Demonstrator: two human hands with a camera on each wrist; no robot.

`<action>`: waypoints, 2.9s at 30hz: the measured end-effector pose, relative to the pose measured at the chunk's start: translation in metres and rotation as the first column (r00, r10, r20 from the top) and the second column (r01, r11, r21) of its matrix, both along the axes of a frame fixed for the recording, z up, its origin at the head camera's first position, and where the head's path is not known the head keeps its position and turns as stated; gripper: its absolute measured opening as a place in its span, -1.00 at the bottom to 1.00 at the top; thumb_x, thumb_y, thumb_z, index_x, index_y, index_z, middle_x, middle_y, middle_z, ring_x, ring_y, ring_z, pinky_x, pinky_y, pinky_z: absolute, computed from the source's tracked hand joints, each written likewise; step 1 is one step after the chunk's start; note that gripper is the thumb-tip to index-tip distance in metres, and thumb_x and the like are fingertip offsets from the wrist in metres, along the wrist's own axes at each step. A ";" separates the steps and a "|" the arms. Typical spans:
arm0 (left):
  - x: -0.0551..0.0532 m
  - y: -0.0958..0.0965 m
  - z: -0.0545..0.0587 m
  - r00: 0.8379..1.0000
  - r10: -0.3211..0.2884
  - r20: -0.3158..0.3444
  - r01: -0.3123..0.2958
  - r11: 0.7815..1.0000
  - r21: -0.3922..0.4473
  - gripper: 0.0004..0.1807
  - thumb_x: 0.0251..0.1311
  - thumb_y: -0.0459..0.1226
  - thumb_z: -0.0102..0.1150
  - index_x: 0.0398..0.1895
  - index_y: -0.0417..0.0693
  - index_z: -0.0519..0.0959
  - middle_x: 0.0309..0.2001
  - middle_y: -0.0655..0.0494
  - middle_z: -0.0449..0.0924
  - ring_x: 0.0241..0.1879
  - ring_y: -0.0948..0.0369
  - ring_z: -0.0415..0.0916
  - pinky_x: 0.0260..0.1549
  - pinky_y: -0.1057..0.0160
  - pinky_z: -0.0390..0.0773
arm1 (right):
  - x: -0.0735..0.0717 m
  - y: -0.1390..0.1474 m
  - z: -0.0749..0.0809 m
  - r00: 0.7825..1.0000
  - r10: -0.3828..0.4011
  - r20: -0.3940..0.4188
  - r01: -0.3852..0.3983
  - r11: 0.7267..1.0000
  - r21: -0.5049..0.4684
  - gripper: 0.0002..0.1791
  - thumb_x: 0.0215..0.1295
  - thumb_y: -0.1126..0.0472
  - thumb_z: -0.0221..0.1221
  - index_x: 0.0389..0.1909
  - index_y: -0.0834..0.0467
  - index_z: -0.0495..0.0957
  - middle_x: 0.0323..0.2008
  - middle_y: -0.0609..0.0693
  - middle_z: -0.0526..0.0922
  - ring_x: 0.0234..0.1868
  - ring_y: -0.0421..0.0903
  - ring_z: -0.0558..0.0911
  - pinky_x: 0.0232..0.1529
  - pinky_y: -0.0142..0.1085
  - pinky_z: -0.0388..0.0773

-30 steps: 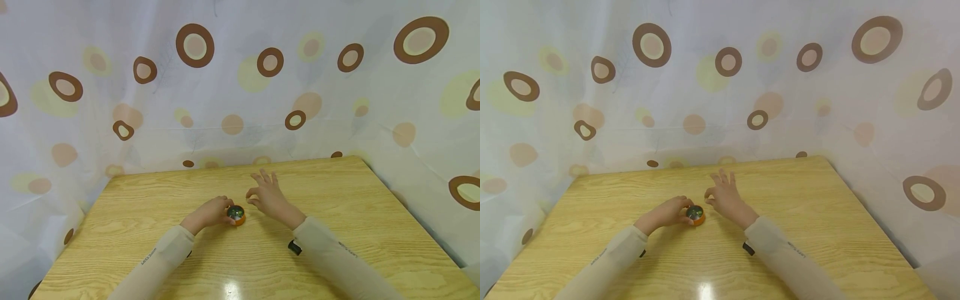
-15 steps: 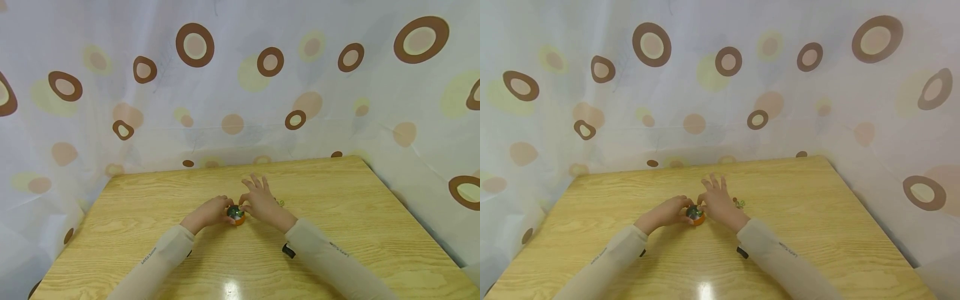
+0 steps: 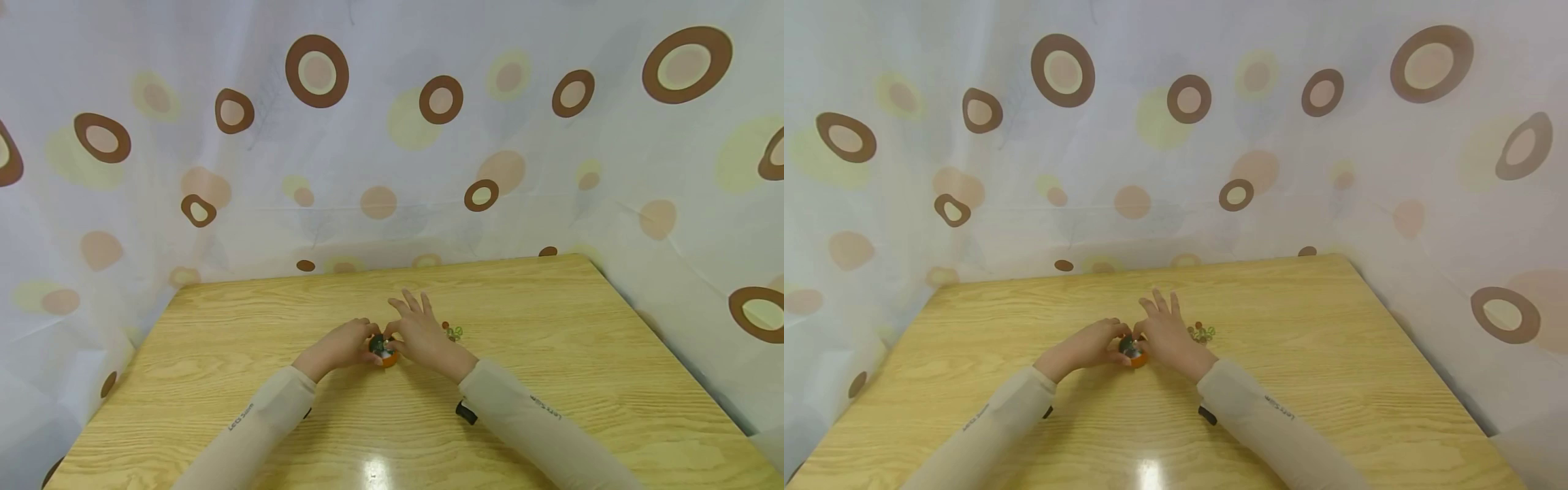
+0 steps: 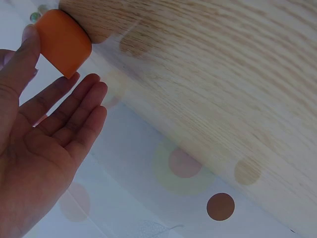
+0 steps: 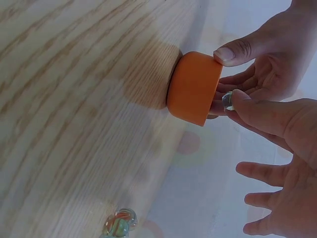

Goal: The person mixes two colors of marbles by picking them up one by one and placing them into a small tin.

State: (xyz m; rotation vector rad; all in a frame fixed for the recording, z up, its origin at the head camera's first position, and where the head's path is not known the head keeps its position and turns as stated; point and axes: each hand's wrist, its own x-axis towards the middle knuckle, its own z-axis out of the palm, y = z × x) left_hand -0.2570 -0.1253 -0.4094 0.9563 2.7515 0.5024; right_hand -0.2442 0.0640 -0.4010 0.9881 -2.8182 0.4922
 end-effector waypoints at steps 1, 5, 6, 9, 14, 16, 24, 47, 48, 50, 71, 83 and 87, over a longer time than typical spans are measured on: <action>0.000 0.000 0.000 1.000 0.000 -0.001 0.000 1.000 0.000 -0.55 0.09 -0.15 0.37 -0.02 -0.25 0.56 -0.15 -0.06 0.54 -0.18 0.09 0.51 -0.12 0.09 0.55 | 0.000 0.000 0.000 1.000 0.001 -0.001 -0.001 1.000 0.003 -0.83 0.13 0.13 0.37 -0.26 0.06 0.72 0.34 0.25 0.30 0.43 0.34 0.01 0.32 0.32 -0.18; -0.001 0.000 0.000 1.000 -0.002 -0.007 0.002 1.000 -0.005 -0.55 0.09 -0.15 0.37 -0.03 -0.25 0.56 -0.14 -0.07 0.54 -0.16 0.07 0.52 -0.10 0.10 0.55 | 0.000 0.000 0.000 1.000 0.000 -0.009 0.000 1.000 -0.002 -0.85 0.14 0.14 0.36 -0.26 0.05 0.73 0.33 0.25 0.31 0.42 0.34 0.03 0.32 0.33 -0.17; -0.001 0.000 0.000 1.000 -0.003 -0.008 0.003 1.000 -0.003 -0.54 0.09 -0.15 0.38 -0.03 -0.25 0.56 -0.14 -0.07 0.54 -0.16 0.07 0.52 -0.10 0.09 0.55 | 0.001 0.001 0.000 1.000 -0.002 -0.011 0.002 1.000 -0.006 -0.85 0.14 0.14 0.36 -0.26 0.04 0.73 0.32 0.25 0.31 0.42 0.35 0.04 0.31 0.33 -0.16; -0.001 0.000 -0.001 1.000 -0.003 -0.010 0.003 1.000 0.000 -0.55 0.08 -0.15 0.38 -0.04 -0.25 0.56 -0.16 -0.06 0.54 -0.17 0.08 0.52 -0.11 0.10 0.55 | 0.000 0.002 -0.001 1.000 -0.012 -0.013 0.011 1.000 -0.015 -0.85 0.14 0.13 0.35 -0.26 0.04 0.73 0.32 0.25 0.32 0.42 0.34 0.05 0.32 0.33 -0.17; -0.001 0.000 -0.001 1.000 -0.004 -0.016 0.004 1.000 -0.005 -0.55 0.07 -0.15 0.39 -0.05 -0.24 0.56 -0.17 -0.04 0.54 -0.19 0.11 0.51 -0.14 0.12 0.55 | -0.003 0.006 -0.001 0.999 -0.039 -0.021 0.038 0.999 -0.018 -0.84 0.14 0.11 0.35 -0.26 0.04 0.72 0.32 0.26 0.32 0.42 0.34 0.05 0.31 0.33 -0.14; -0.001 0.000 -0.001 1.000 -0.005 -0.016 0.005 1.000 -0.004 -0.55 0.07 -0.15 0.40 -0.06 -0.24 0.56 -0.18 -0.04 0.54 -0.21 0.12 0.51 -0.16 0.12 0.55 | -0.005 0.008 -0.001 0.998 -0.052 -0.027 0.052 0.999 -0.013 -0.85 0.14 0.11 0.35 -0.27 0.04 0.72 0.32 0.25 0.32 0.42 0.34 0.05 0.31 0.33 -0.13; -0.001 -0.001 -0.002 1.000 0.000 -0.013 0.000 1.000 -0.010 -0.54 0.06 -0.14 0.40 -0.05 -0.23 0.56 -0.18 -0.02 0.53 -0.21 0.12 0.50 -0.18 0.14 0.54 | -0.012 0.022 0.004 0.995 -0.086 -0.048 0.086 0.996 -0.007 -0.87 0.17 0.10 0.33 -0.30 0.04 0.73 0.32 0.27 0.32 0.41 0.36 0.07 0.30 0.34 -0.12; 0.000 -0.001 -0.002 1.000 -0.011 -0.023 0.010 1.000 -0.020 -0.51 0.08 -0.13 0.38 -0.01 -0.25 0.54 -0.13 -0.07 0.53 -0.11 0.03 0.51 -0.09 0.10 0.53 | -0.031 0.067 0.004 0.983 -0.184 -0.021 0.184 0.983 -0.008 -0.89 0.20 0.15 0.31 -0.28 0.06 0.73 0.32 0.31 0.31 0.41 0.37 0.04 0.29 0.36 -0.18; 0.000 -0.001 -0.002 1.000 -0.011 -0.022 0.011 1.000 -0.020 -0.51 0.08 -0.13 0.38 0.00 -0.25 0.54 -0.13 -0.07 0.53 -0.12 0.03 0.51 -0.10 0.10 0.54 | -0.031 0.069 0.003 0.982 -0.188 -0.022 0.188 0.982 -0.006 -0.88 0.20 0.15 0.31 -0.28 0.07 0.73 0.31 0.31 0.31 0.41 0.37 0.04 0.29 0.36 -0.17; 0.000 -0.001 -0.002 1.000 -0.011 -0.023 0.011 1.000 -0.022 -0.51 0.08 -0.13 0.38 0.00 -0.25 0.54 -0.13 -0.06 0.53 -0.12 0.03 0.52 -0.10 0.10 0.54 | -0.032 0.073 0.003 0.981 -0.195 -0.024 0.195 0.981 -0.002 -0.89 0.20 0.16 0.32 -0.28 0.07 0.73 0.31 0.32 0.31 0.40 0.38 0.04 0.29 0.37 -0.17; 0.000 0.001 -0.003 1.000 -0.005 -0.025 0.004 1.000 -0.029 -0.51 0.08 -0.13 0.38 0.00 -0.25 0.54 -0.14 -0.06 0.54 -0.14 0.06 0.52 -0.11 0.10 0.54 | -0.038 0.106 -0.014 0.966 -0.245 0.081 0.235 0.965 0.115 -0.95 0.14 0.24 0.35 -0.36 0.07 0.74 0.22 0.38 0.39 0.35 0.47 0.08 0.22 0.44 -0.14; -0.001 0.000 -0.004 1.000 -0.012 -0.029 0.011 0.999 -0.032 -0.51 0.10 -0.13 0.37 0.01 -0.25 0.53 -0.12 -0.06 0.53 -0.13 0.06 0.51 -0.10 0.11 0.53 | -0.042 0.106 -0.018 0.963 -0.246 0.114 0.235 0.967 0.104 -0.93 0.15 0.23 0.35 -0.33 0.09 0.74 0.23 0.39 0.37 0.35 0.48 0.06 0.22 0.45 -0.20; -0.001 0.000 -0.005 1.000 -0.006 -0.024 0.006 0.999 -0.034 -0.51 0.10 -0.12 0.37 0.01 -0.24 0.54 -0.12 -0.06 0.53 -0.12 0.05 0.52 -0.09 0.11 0.53 | -0.042 0.105 -0.018 0.963 -0.243 0.113 0.231 0.967 0.107 -0.93 0.14 0.24 0.36 -0.34 0.08 0.74 0.22 0.39 0.38 0.35 0.49 0.07 0.22 0.45 -0.18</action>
